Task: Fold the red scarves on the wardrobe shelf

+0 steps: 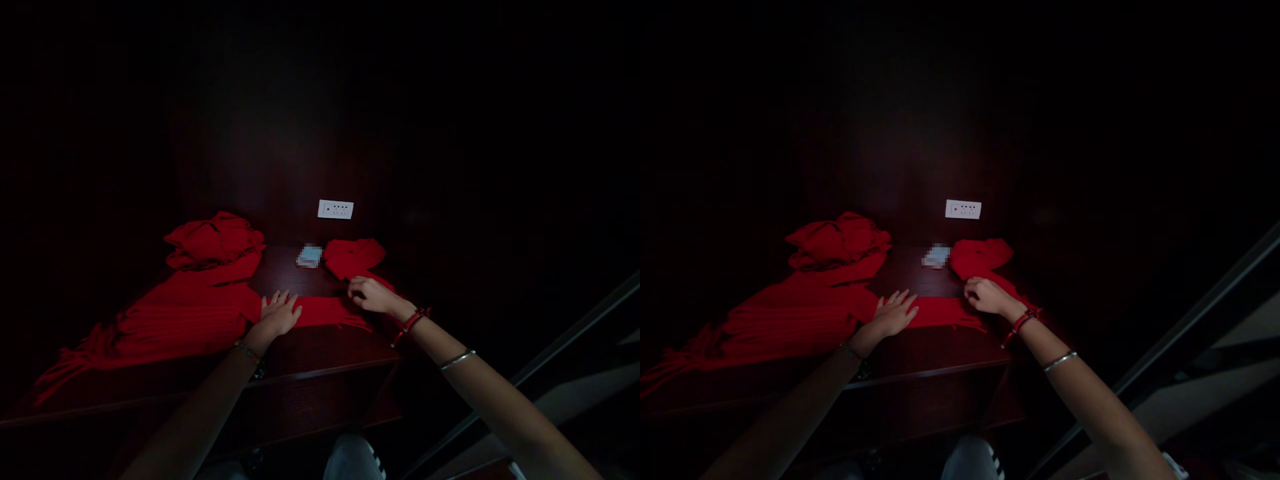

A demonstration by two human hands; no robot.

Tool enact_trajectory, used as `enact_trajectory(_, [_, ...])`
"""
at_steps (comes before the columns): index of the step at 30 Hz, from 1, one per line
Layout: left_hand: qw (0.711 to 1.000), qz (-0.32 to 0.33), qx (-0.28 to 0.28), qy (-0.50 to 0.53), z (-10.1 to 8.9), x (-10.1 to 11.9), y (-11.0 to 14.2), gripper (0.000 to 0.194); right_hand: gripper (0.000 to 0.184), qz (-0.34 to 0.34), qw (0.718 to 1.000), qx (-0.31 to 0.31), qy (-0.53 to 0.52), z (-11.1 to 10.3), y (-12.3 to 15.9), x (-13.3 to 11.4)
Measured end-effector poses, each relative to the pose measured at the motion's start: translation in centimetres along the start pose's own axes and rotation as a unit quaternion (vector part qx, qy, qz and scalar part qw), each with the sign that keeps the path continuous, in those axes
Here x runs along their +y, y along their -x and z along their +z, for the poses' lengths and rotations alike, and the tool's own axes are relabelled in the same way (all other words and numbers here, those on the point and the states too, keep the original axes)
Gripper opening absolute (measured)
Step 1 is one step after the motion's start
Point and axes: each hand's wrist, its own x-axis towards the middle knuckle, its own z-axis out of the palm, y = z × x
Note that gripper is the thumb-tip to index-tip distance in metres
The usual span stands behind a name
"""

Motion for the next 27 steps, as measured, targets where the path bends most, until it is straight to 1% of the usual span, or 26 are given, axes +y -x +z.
enact_trajectory(1, [1.0, 0.0, 0.0, -0.002, 0.0, 0.0, 0.0, 0.054, 0.02, -0.013, 1.0, 0.017, -0.011, 0.3, -0.8, -0.5])
enact_trajectory(2, [1.0, -0.001, 0.0, -0.004, 0.0, 0.0, 0.0, 0.054, 0.022, -0.026, 0.999, 0.019, -0.018, 0.8, -1.6, -1.0])
enact_trajectory(4, [1.0, -0.001, -0.001, -0.007, -0.1, -0.1, 0.1, 0.054, 0.022, -0.043, 0.999, -0.005, -0.018, 1.9, -2.7, -1.5])
enact_trajectory(6, [1.0, 0.002, 0.001, -0.01, -0.1, -0.1, 0.1, 0.054, 0.02, -0.041, 0.999, -0.035, 0.0, 2.7, -2.9, -1.4])
enact_trajectory(9, [1.0, 0.008, 0.006, -0.011, -0.1, -0.1, 0.1, 0.054, 0.018, -0.013, 0.996, -0.071, 0.053, 2.7, -1.6, 0.1])
enact_trajectory(12, [1.0, 0.007, 0.003, -0.008, 0.0, -0.1, 0.1, 0.054, 0.017, 0.041, 0.985, -0.123, 0.112, 1.5, 0.4, 1.8])
enact_trajectory(13, [1.0, 0.004, 0.002, -0.008, 0.0, -0.1, 0.1, 0.054, 0.017, 0.058, 0.982, -0.13, 0.121, 1.1, 0.9, 2.1])
enact_trajectory(14, [1.0, 0.001, 0.002, -0.007, 0.0, -0.1, 0.1, 0.054, 0.018, 0.068, 0.982, -0.127, 0.121, 0.7, 1.1, 2.2])
enact_trajectory(16, [1.0, -0.002, 0.003, -0.007, 0.0, 0.0, 0.1, 0.053, 0.019, 0.063, 0.99, -0.087, 0.096, 0.4, 0.9, 1.7])
enact_trajectory(18, [1.0, 0.001, 0.004, -0.007, -0.1, 0.0, 0.1, 0.053, 0.023, 0.029, 0.998, -0.034, 0.053, 0.7, 0.0, 0.5])
enact_trajectory(20, [1.0, 0.0, 0.004, -0.007, -0.2, 0.0, 0.2, 0.053, 0.025, -0.015, 1.0, -0.008, 0.016, 1.4, -1.3, -0.9])
enact_trajectory(23, [1.0, -0.003, 0.004, -0.009, -0.2, 0.0, 0.2, 0.052, 0.025, -0.056, 0.998, -0.02, -0.003, 2.5, -2.6, -2.1])
enact_trajectory(25, [1.0, -0.001, 0.005, -0.01, -0.1, -0.1, 0.2, 0.053, 0.022, -0.046, 0.998, -0.04, 0.013, 2.8, -2.5, -1.8])
enact_trajectory(27, [1.0, 0.004, 0.008, -0.01, 0.0, -0.2, 0.1, 0.053, 0.02, -0.018, 0.997, -0.065, 0.047, 2.7, -1.7, -0.6])
